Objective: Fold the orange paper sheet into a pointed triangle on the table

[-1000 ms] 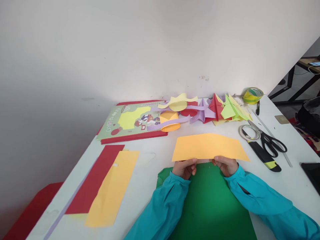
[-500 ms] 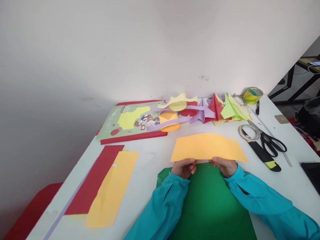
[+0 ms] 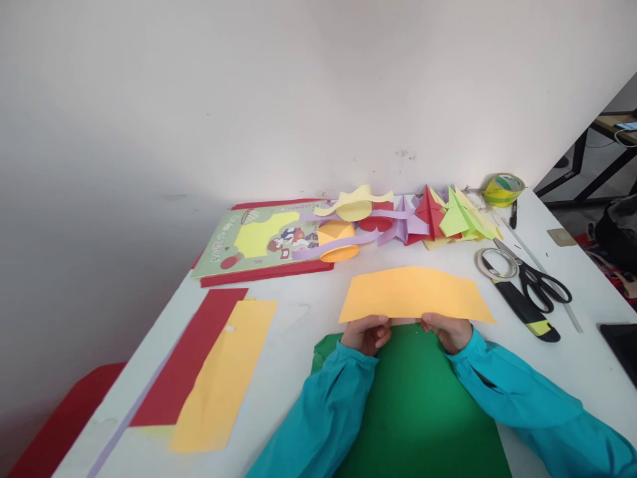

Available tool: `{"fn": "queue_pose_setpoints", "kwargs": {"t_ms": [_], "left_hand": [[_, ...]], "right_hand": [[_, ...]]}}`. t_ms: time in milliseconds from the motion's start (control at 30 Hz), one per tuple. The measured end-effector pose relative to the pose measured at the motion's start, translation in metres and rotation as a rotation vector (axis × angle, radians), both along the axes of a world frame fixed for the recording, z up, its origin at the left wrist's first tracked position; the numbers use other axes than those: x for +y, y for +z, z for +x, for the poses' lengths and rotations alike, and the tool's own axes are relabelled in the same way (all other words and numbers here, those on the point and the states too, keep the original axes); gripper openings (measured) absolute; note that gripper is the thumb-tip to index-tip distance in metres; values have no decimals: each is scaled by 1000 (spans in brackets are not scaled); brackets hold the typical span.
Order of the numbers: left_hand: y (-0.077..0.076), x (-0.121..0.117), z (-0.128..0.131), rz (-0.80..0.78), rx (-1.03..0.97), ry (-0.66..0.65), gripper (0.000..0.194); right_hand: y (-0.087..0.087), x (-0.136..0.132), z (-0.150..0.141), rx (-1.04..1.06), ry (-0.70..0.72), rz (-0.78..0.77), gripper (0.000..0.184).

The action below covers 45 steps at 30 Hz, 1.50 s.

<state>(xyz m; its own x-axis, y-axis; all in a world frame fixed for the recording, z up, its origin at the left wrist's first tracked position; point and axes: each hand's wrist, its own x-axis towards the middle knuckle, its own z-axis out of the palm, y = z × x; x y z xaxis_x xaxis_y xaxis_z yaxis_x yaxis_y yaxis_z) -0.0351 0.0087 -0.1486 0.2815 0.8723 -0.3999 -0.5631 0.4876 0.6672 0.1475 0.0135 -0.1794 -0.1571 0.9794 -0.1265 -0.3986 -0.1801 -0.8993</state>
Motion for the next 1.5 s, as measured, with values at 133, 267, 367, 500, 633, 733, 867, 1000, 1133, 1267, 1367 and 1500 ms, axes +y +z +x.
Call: {"fn": "queue_pose_setpoints", "kwargs": {"t_ms": [133, 267, 367, 500, 633, 733, 867, 1000, 1133, 1267, 1367, 1500], "left_hand": [[0, 0, 1, 15, 17, -8, 21], [-1, -4, 5, 34, 59, -26, 25], [-3, -8, 10, 40, 99, -35, 31], [-5, -12, 15, 48, 163, -44, 40], [-6, -14, 17, 74, 222, -49, 43], [-7, -14, 17, 105, 256, -51, 44], [-10, -16, 18, 146, 299, -60, 42], [-15, -17, 16, 173, 332, -60, 40], [-19, -14, 10, 196, 357, -45, 42], [-20, -11, 6, 218, 364, -30, 39], [-19, -11, 6, 227, 357, -24, 36], [-16, -12, 7, 228, 335, -9, 38]], "right_hand": [[0, 0, 0, -19, 1, 12, 28], [1, -1, 0, -45, 15, 37, 29], [4, -3, 0, -68, 80, 73, 27], [12, -3, 0, -102, 349, 152, 30], [20, -1, 0, -165, 396, 227, 33], [25, -1, -2, -207, 307, 254, 30], [30, -3, -3, -246, 265, 259, 35], [27, -4, -1, -273, 252, 214, 40], [13, -4, 1, -245, 176, 165, 47], [-3, -4, 3, -171, 92, 128, 48], [-9, -4, 4, -146, 74, 120, 44], [-9, -4, 3, -132, 70, 108, 36]]}}
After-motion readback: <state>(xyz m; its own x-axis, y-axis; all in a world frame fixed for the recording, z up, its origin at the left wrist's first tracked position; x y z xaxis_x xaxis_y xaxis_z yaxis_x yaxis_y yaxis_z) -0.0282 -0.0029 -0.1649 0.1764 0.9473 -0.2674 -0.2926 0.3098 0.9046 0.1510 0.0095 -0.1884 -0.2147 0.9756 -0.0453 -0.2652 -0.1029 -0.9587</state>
